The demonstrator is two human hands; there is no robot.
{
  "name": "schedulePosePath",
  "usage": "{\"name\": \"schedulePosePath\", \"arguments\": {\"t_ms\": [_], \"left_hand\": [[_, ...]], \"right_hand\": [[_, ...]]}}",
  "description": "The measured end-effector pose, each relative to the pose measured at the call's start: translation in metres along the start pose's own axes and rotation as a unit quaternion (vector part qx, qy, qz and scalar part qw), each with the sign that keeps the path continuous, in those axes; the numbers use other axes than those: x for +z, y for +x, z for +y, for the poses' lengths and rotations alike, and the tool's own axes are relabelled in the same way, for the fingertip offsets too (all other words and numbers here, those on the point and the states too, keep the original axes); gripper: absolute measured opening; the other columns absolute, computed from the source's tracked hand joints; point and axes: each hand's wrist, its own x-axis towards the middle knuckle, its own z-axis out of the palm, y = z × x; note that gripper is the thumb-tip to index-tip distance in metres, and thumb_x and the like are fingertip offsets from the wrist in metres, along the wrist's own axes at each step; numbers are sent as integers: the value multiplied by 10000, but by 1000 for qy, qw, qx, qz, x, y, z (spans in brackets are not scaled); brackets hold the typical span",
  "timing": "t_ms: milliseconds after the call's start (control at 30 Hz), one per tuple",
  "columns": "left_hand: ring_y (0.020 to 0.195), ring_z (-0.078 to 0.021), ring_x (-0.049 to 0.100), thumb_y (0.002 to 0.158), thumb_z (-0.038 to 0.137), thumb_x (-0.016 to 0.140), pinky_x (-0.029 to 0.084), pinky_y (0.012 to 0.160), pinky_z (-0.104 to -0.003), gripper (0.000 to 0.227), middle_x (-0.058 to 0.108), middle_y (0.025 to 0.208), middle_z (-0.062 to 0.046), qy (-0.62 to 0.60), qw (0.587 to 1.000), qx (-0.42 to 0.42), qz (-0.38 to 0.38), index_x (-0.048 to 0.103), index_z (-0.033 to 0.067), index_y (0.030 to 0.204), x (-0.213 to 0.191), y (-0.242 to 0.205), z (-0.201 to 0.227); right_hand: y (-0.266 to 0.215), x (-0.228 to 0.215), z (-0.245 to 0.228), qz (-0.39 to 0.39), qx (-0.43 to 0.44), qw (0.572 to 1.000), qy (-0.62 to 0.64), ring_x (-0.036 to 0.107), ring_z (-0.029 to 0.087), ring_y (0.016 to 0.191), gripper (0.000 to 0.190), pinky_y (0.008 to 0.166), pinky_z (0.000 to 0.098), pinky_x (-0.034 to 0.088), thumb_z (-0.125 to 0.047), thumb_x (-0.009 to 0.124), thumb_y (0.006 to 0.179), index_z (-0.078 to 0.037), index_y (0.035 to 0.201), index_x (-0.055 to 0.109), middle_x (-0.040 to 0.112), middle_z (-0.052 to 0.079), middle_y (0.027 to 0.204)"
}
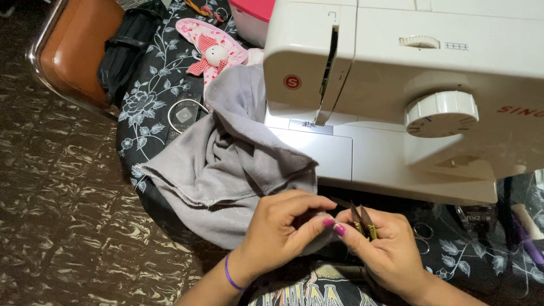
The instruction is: Trimming loose threads from a grey fabric garment using small scissors near a sewing machine.
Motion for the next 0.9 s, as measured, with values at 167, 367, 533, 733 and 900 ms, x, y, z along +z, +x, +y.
{"name": "schedulePosePath", "arguments": {"t_ms": [167, 367, 533, 733, 900], "left_hand": [[1052, -290, 770, 1059, 198, 622, 595, 816, -401, 261, 751, 1215, -101, 137, 985, 73, -75, 711, 107, 1287, -18, 10, -19], [1128, -310, 572, 1029, 150, 550, 383, 817, -513, 393, 706, 1450, 30, 288, 924, 186, -168, 689, 214, 1391, -27, 36, -13], [1408, -329, 557, 970, 229, 585, 309, 938, -672, 385, 760, 1304, 109, 270, 910, 159, -271, 711, 275, 1330, -25, 49, -23], [1100, -259, 675, 928, 252, 643, 243, 1082, -676, 151, 722, 925, 34, 196, 937, 180, -228, 768, 220, 1006, -46, 56, -14], [1045, -231, 691, 1077, 320, 570, 239, 1103, -553, 197, 718, 930, 42, 91, 964, 172, -180, 714, 197, 1021, -51, 48, -23]], "right_hand": [[-9, -2, 15, 8, -13, 1000, -10, 510, 61, 579, 199, 568, 241, 432, -261, 714, 971, -144, 826, 786, 611, -90, 649], [-14, -2, 14, 24, -87, 994, -58, 504, 78, 514, 189, 520, 236, 436, -276, 693, 957, -144, 851, 775, 626, -79, 629], [-15, -5, 10, 38, -124, 989, -73, 461, 89, 483, 198, 484, 231, 415, -263, 676, 951, -137, 824, 759, 582, -74, 597], [-16, -8, 17, 64, -101, 989, -82, 464, 74, 482, 210, 484, 221, 397, -273, 683, 941, -140, 807, 776, 596, -79, 591], [-17, -9, 34, 68, -26, 997, -21, 416, 62, 537, 251, 510, 230, 335, -301, 713, 937, -113, 784, 777, 572, -76, 608]]}}
